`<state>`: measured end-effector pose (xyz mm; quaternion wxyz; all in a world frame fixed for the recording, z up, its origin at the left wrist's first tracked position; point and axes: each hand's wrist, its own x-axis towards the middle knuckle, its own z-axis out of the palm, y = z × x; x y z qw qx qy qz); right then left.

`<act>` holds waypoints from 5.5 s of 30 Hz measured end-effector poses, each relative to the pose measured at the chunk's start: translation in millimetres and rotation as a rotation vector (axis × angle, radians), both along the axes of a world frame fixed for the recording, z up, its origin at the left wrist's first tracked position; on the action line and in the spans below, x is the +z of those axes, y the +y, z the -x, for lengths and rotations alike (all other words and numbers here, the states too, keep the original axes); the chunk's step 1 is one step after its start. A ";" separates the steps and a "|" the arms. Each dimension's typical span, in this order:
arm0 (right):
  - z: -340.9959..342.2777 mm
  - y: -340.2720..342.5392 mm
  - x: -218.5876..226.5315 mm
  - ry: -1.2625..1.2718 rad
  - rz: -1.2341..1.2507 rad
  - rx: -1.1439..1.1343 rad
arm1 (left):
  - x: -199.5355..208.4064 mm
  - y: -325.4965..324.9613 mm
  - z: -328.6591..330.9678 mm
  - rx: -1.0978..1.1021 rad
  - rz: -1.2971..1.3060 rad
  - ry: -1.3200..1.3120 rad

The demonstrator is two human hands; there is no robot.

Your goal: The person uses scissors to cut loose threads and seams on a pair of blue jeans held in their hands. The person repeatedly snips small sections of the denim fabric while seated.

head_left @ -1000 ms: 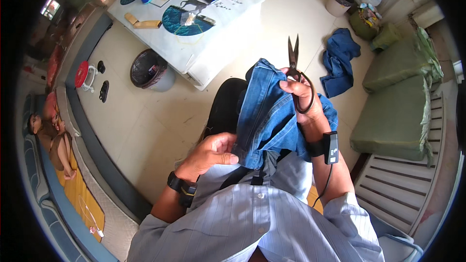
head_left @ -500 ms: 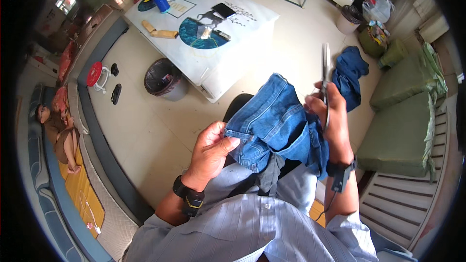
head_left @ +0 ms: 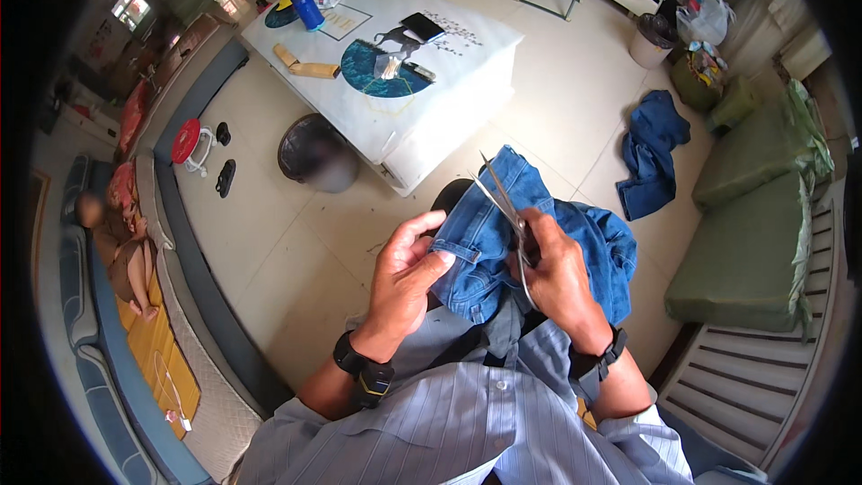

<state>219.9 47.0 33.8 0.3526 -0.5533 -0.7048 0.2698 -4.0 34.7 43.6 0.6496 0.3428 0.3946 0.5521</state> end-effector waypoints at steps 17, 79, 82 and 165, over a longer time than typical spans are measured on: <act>4.3 -5.8 -25.7 0.337 0.191 -0.008 | -43.6 -9.1 32.6 -0.198 0.076 0.320; -29.7 -101.4 -4.7 0.868 0.863 0.315 | -17.9 6.7 -19.0 -0.113 0.054 -0.176; -28.6 -102.4 -7.0 0.879 0.836 0.322 | -16.3 7.3 -22.2 -0.100 0.062 -0.147; -30.4 -106.8 -13.1 0.961 0.882 0.328 | -13.9 5.3 -28.6 -0.061 0.067 -0.079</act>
